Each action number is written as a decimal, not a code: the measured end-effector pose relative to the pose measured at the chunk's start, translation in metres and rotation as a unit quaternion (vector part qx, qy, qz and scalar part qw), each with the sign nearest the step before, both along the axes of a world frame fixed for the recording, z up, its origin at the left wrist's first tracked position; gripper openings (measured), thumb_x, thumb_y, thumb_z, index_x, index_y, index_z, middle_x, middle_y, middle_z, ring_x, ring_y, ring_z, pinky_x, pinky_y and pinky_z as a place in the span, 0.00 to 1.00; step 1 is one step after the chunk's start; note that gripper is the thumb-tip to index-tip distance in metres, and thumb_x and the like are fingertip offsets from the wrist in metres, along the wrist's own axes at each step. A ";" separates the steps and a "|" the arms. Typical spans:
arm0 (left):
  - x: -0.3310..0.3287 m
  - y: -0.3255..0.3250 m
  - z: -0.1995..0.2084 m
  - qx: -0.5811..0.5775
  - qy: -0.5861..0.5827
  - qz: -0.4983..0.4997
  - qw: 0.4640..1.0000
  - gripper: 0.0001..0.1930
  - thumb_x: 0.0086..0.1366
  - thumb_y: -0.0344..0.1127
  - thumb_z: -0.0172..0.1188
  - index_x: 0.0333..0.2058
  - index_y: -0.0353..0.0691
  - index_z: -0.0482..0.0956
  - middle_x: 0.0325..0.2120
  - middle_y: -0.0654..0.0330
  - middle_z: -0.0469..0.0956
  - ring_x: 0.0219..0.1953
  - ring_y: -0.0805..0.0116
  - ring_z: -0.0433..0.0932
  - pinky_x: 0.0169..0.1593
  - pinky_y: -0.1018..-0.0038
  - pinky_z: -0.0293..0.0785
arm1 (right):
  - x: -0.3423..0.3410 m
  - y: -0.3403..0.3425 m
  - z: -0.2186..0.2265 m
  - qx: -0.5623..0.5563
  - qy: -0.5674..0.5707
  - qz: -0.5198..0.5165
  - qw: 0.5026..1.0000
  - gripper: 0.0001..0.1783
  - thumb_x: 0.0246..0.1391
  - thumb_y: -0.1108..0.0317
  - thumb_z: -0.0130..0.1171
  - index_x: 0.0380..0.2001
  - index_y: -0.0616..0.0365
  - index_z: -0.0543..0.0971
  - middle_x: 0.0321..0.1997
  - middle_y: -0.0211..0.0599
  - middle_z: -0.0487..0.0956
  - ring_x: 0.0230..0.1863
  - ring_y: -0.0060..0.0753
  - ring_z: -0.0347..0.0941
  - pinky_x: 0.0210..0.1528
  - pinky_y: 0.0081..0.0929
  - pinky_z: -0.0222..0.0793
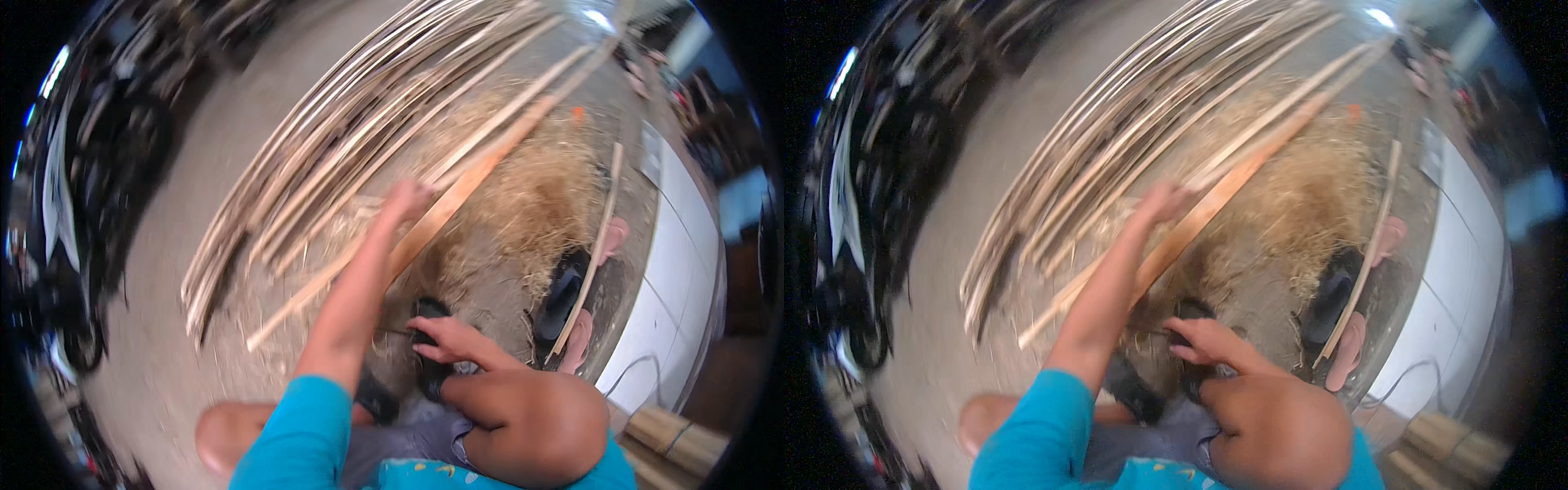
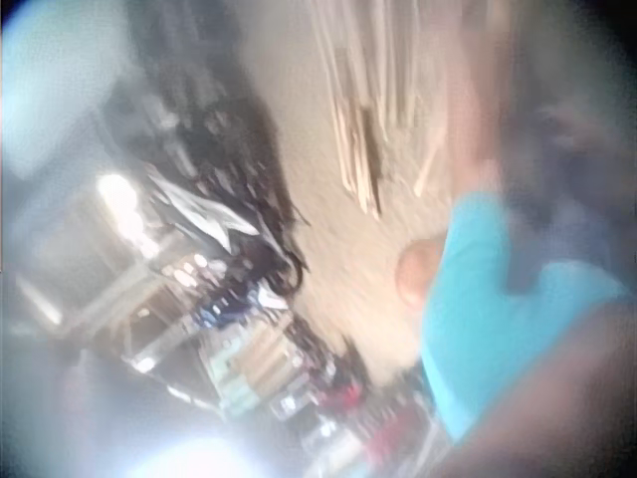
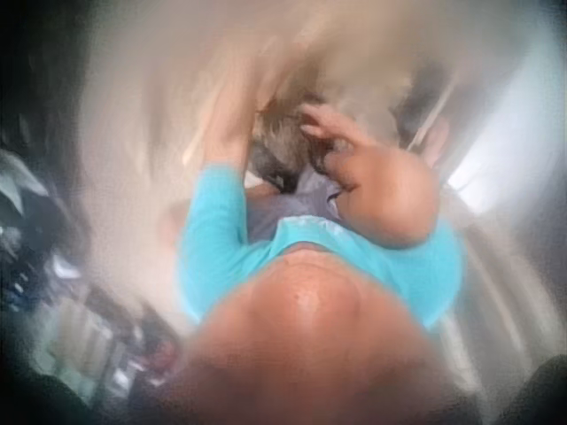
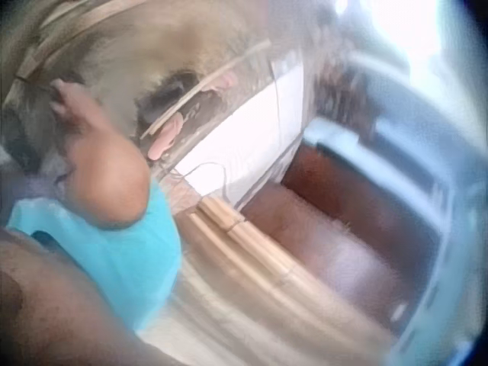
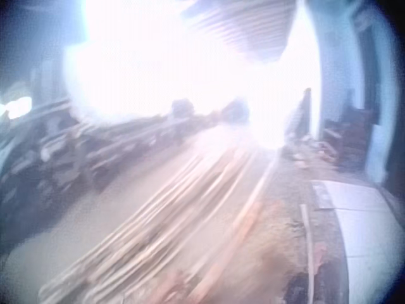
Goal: The person sits on the floor and uses a knife to shave thin strips from long wooden sticks. They repeatedly scrape the knife along the sticks to remove bark and smooth the surface, then inspect and stack the finished pieces.
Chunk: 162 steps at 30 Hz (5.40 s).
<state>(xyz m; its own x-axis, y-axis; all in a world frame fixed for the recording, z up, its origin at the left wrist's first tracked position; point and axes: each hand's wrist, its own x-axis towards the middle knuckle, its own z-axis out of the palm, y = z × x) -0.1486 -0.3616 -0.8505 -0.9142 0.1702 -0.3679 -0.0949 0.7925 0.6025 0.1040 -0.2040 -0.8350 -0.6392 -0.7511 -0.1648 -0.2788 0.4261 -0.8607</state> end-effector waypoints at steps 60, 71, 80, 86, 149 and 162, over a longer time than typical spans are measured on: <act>-0.003 0.083 -0.056 0.127 0.068 0.042 0.989 0.18 0.70 0.45 0.49 0.42 0.39 0.83 0.42 0.45 0.82 0.46 0.45 0.81 0.52 0.55 0.76 | -0.041 -0.011 -0.036 -0.009 -0.457 -0.255 0.852 0.41 0.49 0.55 0.69 0.62 0.66 0.68 0.67 0.56 0.68 0.70 0.49 0.59 0.71 0.40 0.52; 0.000 0.087 -0.046 0.149 0.044 0.040 0.987 0.18 0.69 0.44 0.50 0.43 0.39 0.84 0.45 0.44 0.81 0.49 0.44 0.80 0.54 0.54 0.74 | 0.032 0.031 -0.118 0.135 -0.292 -0.041 0.946 0.34 0.46 0.61 0.75 0.56 0.63 0.76 0.58 0.46 0.78 0.58 0.35 0.72 0.55 0.39 0.70; -0.004 -0.074 0.023 -0.202 0.201 -0.365 0.886 0.07 0.58 0.33 0.60 0.30 0.38 0.86 0.28 0.51 0.84 0.32 0.52 0.83 0.37 0.59 0.80 | -0.011 0.036 -0.071 0.007 -0.108 -0.309 0.945 0.21 0.63 0.66 0.56 0.56 0.59 0.65 0.33 0.41 0.76 0.30 0.34 0.77 0.32 0.33 0.75; 0.116 -0.223 0.062 -0.324 -0.057 -0.337 0.882 0.12 0.66 0.35 0.54 0.34 0.35 0.84 0.35 0.45 0.83 0.38 0.49 0.84 0.41 0.51 0.79 | -0.056 0.118 0.007 0.262 0.222 -0.276 0.898 0.36 0.51 0.68 0.60 0.64 0.58 0.62 0.48 0.57 0.69 0.45 0.64 0.74 0.46 0.48 0.72; 0.265 -0.189 -0.043 0.345 -0.282 0.200 0.873 0.18 0.76 0.51 0.46 0.31 0.45 0.72 0.18 0.71 0.67 0.16 0.81 0.62 0.19 0.82 0.60 | -0.043 0.027 -0.039 0.153 0.137 -0.189 0.960 0.18 0.63 0.53 0.53 0.48 0.52 0.77 0.42 0.51 0.80 0.43 0.57 0.79 0.46 0.49 0.74; 0.280 -0.166 -0.033 -0.087 -0.008 -0.032 0.996 0.21 0.74 0.46 0.44 0.36 0.32 0.75 0.28 0.36 0.79 0.36 0.31 0.77 0.41 0.43 0.71 | -0.030 0.006 -0.011 0.201 0.068 -0.128 0.969 0.23 0.63 0.52 0.53 0.55 0.53 0.74 0.49 0.53 0.79 0.48 0.58 0.77 0.52 0.50 0.71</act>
